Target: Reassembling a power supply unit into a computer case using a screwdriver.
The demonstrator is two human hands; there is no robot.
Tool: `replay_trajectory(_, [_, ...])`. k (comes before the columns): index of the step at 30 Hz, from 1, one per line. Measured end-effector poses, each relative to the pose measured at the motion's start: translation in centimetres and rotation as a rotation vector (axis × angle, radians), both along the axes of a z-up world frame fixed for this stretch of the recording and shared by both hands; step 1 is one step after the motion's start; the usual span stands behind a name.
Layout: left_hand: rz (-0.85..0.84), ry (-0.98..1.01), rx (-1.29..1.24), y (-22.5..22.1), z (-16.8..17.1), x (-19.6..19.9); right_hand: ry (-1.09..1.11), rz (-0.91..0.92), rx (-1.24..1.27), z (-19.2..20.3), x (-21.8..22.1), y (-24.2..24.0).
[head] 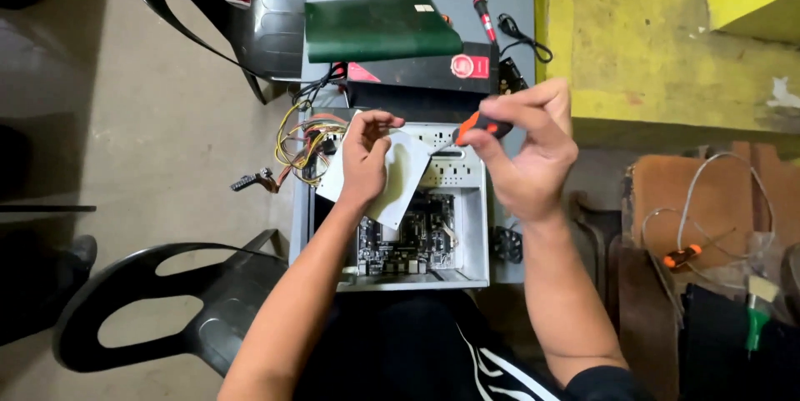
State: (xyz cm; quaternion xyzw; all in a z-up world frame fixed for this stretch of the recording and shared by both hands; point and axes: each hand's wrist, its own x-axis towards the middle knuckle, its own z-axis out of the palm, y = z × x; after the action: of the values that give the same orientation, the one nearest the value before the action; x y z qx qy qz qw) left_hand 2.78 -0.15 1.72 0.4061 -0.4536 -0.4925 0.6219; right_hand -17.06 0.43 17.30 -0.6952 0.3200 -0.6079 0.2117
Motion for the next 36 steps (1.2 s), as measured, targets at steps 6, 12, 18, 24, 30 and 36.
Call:
replay_trajectory(6, [-0.043, -0.571, -0.200, 0.3, -0.7, -2.2, 0.122, -0.002, -0.148, 2.0, 1.0, -0.1])
replay_trajectory(12, [-0.049, -0.848, -0.434, -0.4, -1.4, -2.6, 0.176, -0.004, -0.198, 0.2, -0.4, -0.9])
replay_trajectory(18, [0.085, -1.168, -0.453, -0.4, -2.4, -2.9, 0.165, 0.005, -0.271, 1.1, 0.6, -0.8])
replay_trajectory(24, [0.035, -1.168, -0.298, -0.3, -3.7, -2.9, 0.177, 0.135, -0.104, 0.6, 0.2, -0.9])
replay_trajectory(30, [0.026, -1.279, -0.302, -0.2, -3.9, -2.7, 0.122, 0.007, -0.219, 1.0, 0.5, -0.3])
replay_trajectory(36, [0.006, -1.321, -0.330, -0.6, -4.6, -2.3, 0.091, 0.447, 0.061, 2.5, 0.0, 0.8])
